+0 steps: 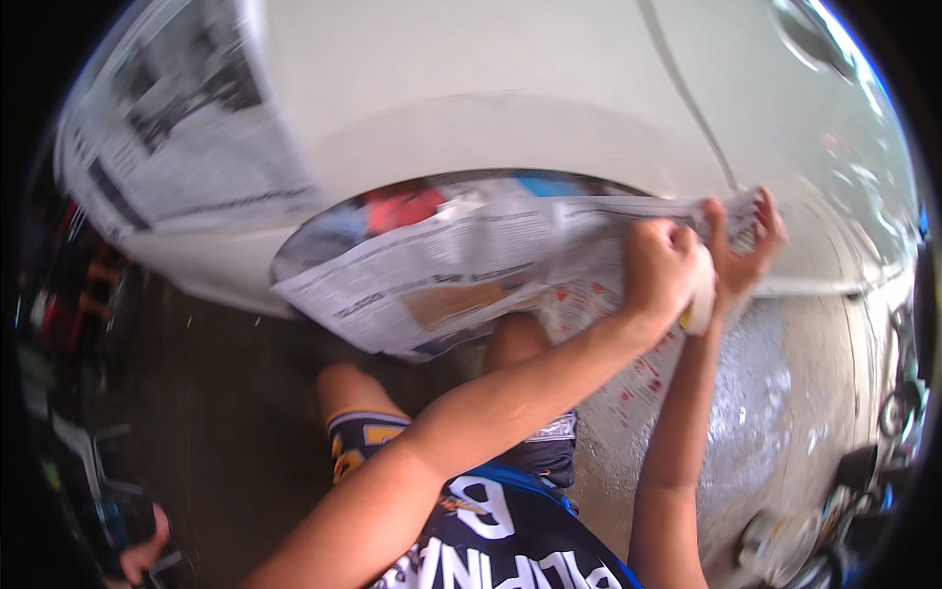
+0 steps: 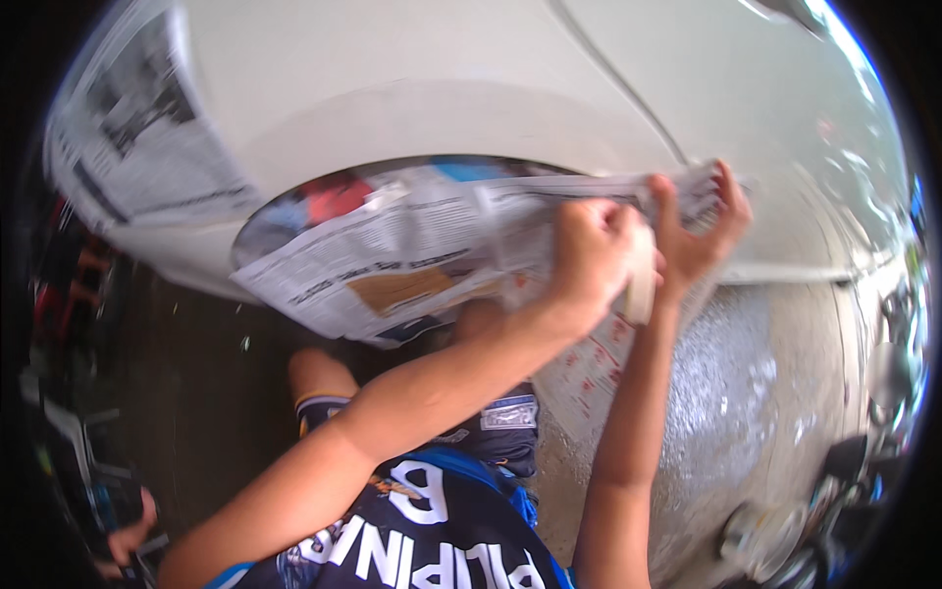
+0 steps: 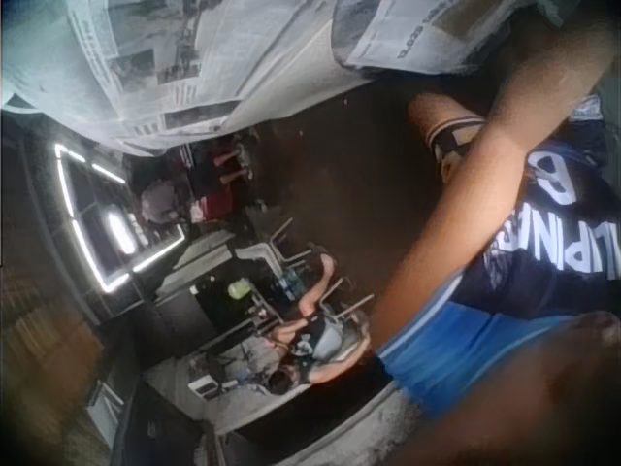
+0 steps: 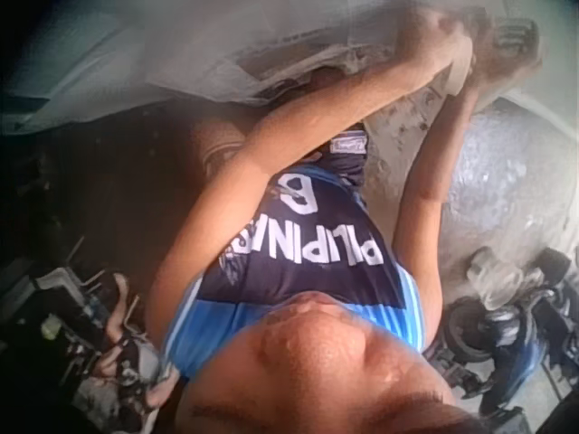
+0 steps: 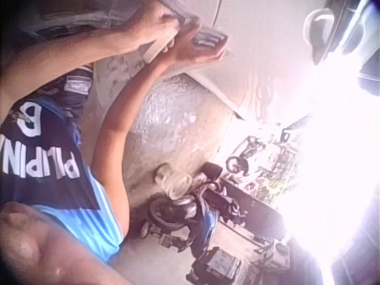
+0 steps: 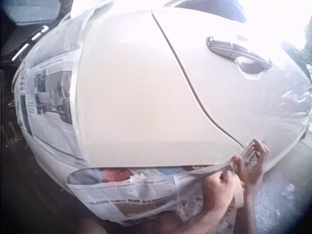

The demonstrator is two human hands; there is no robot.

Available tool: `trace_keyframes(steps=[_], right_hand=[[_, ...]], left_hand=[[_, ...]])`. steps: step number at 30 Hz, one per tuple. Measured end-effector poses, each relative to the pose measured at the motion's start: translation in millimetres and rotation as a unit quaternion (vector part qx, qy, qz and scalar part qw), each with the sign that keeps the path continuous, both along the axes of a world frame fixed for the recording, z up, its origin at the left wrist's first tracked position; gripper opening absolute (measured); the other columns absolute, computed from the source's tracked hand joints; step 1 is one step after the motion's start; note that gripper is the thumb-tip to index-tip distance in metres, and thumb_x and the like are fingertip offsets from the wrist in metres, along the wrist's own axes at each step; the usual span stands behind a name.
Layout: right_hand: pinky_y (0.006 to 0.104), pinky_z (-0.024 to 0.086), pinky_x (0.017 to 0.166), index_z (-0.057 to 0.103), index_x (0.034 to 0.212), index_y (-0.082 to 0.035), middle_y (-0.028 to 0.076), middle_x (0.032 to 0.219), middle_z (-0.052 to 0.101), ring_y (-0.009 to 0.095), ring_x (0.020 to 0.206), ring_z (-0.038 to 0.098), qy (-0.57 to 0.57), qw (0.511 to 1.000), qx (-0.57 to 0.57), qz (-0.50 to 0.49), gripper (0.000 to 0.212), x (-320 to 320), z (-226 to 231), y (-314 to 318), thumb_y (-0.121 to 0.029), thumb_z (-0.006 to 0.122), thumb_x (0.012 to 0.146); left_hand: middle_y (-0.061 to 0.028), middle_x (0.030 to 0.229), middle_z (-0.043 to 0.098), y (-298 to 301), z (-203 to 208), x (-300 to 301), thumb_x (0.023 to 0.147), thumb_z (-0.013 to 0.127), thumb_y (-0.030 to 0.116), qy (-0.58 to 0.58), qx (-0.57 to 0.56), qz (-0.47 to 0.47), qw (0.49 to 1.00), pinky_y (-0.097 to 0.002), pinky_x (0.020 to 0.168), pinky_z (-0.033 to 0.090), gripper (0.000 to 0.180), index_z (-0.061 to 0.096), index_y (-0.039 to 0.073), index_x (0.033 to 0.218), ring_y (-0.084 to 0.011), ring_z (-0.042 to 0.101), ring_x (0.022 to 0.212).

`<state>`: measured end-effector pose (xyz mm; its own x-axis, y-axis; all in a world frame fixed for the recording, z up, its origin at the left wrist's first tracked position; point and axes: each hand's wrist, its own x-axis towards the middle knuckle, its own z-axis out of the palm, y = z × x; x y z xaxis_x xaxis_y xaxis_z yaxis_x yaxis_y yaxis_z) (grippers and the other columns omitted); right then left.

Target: The person tapes sheets of newspaper onto the side and rear of a white car using masking tape. They smooth each sheet, tear tape from a roll, and secure the edges around the wheel arch and door area.

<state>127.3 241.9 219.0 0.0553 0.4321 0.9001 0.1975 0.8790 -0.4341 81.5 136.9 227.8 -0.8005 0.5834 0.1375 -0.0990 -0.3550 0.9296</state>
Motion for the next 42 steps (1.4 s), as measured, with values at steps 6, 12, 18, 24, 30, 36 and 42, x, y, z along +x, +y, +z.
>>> trace_keyframes(steps=[6, 12, 18, 24, 30, 36, 42], right_hand=[[0.0446, 0.049, 0.108, 0.063, 0.137, -0.007, 0.011, 0.135, 0.060, 0.025, 0.121, 0.060, -0.053, 0.997, -0.043, -0.031, 0.057, 7, 10, -19, -0.025, 0.086, 0.089], [0.0478, 0.052, 0.105, 0.067, 0.124, 0.002, 0.014, 0.120, 0.072, 0.029, 0.110, 0.067, -0.042, 0.990, 0.037, 0.127, 0.029, 3, 12, -141, -0.013, 0.072, 0.099], [0.0317, 0.054, 0.091, 0.073, 0.121, 0.003, 0.011, 0.107, 0.072, 0.018, 0.104, 0.068, -0.338, 0.681, -0.294, 0.579, 0.032, -33, -18, -279, -0.006, 0.080, 0.091], [0.0298, 0.058, 0.072, 0.077, 0.112, 0.000, 0.009, 0.099, 0.073, 0.015, 0.081, 0.071, -0.369, 0.645, -0.338, 0.578, 0.025, -69, -5, -303, -0.005, 0.083, 0.088], [0.0260, 0.055, 0.080, 0.074, 0.107, 0.002, 0.006, 0.102, 0.071, 0.013, 0.092, 0.069, -0.457, 0.670, -0.157, 0.563, 0.013, -86, 18, -311, -0.002, 0.075, 0.095], [0.0265, 0.054, 0.077, 0.074, 0.103, 0.002, 0.006, 0.101, 0.069, 0.012, 0.092, 0.066, -0.426, 0.614, -0.280, 0.602, 0.010, -97, 25, -319, -0.004, 0.075, 0.096], [0.0273, 0.053, 0.072, 0.076, 0.094, 0.000, 0.005, 0.093, 0.073, 0.013, 0.084, 0.067, -0.382, 0.739, -0.149, 0.535, 0.004, -114, 24, -321, -0.001, 0.078, 0.091]], left_hand=[[-0.0093, 0.070, 0.069, -96, -60, 23, 0.108, 0.055, 0.010, -0.090, 0.026, -0.235, 0.968, -0.0336, 0.050, 0.054, 0.022, 0.064, -0.006, 0.096, -0.0182, 0.070, 0.060], [-0.0004, 0.082, 0.063, -254, -74, -7, 0.110, 0.057, 0.015, 0.038, -0.045, -0.142, 0.988, -0.0270, 0.065, 0.054, 0.042, 0.051, 0.000, 0.148, -0.0069, 0.060, 0.072], [-0.0078, 0.074, 0.058, -354, -64, -37, 0.098, 0.060, -0.002, 0.244, -0.207, 0.106, 0.942, -0.0283, 0.065, 0.050, 0.078, 0.023, 0.006, 0.166, -0.0167, 0.056, 0.062], [-0.0108, 0.080, 0.063, -379, -63, -52, 0.098, 0.068, 0.002, 0.332, -0.170, 0.175, 0.911, -0.0345, 0.066, 0.053, 0.070, 0.036, 0.001, 0.160, -0.0252, 0.066, 0.068], [-0.0111, 0.085, 0.067, -396, -56, -63, 0.101, 0.064, 0.001, 0.319, -0.093, 0.146, 0.932, -0.0295, 0.072, 0.053, 0.066, 0.030, -0.005, 0.159, -0.0159, 0.067, 0.075], [-0.0103, 0.092, 0.067, -408, -59, -72, 0.104, 0.059, 0.000, 0.220, -0.060, 0.107, 0.968, -0.0281, 0.073, 0.056, 0.062, 0.027, -0.005, 0.157, -0.0158, 0.070, 0.078], [-0.0134, 0.095, 0.073, -414, -69, -86, 0.100, 0.062, -0.002, 0.318, 0.022, 0.067, 0.945, -0.0285, 0.072, 0.058, 0.067, 0.027, -0.004, 0.158, -0.0165, 0.072, 0.078]])
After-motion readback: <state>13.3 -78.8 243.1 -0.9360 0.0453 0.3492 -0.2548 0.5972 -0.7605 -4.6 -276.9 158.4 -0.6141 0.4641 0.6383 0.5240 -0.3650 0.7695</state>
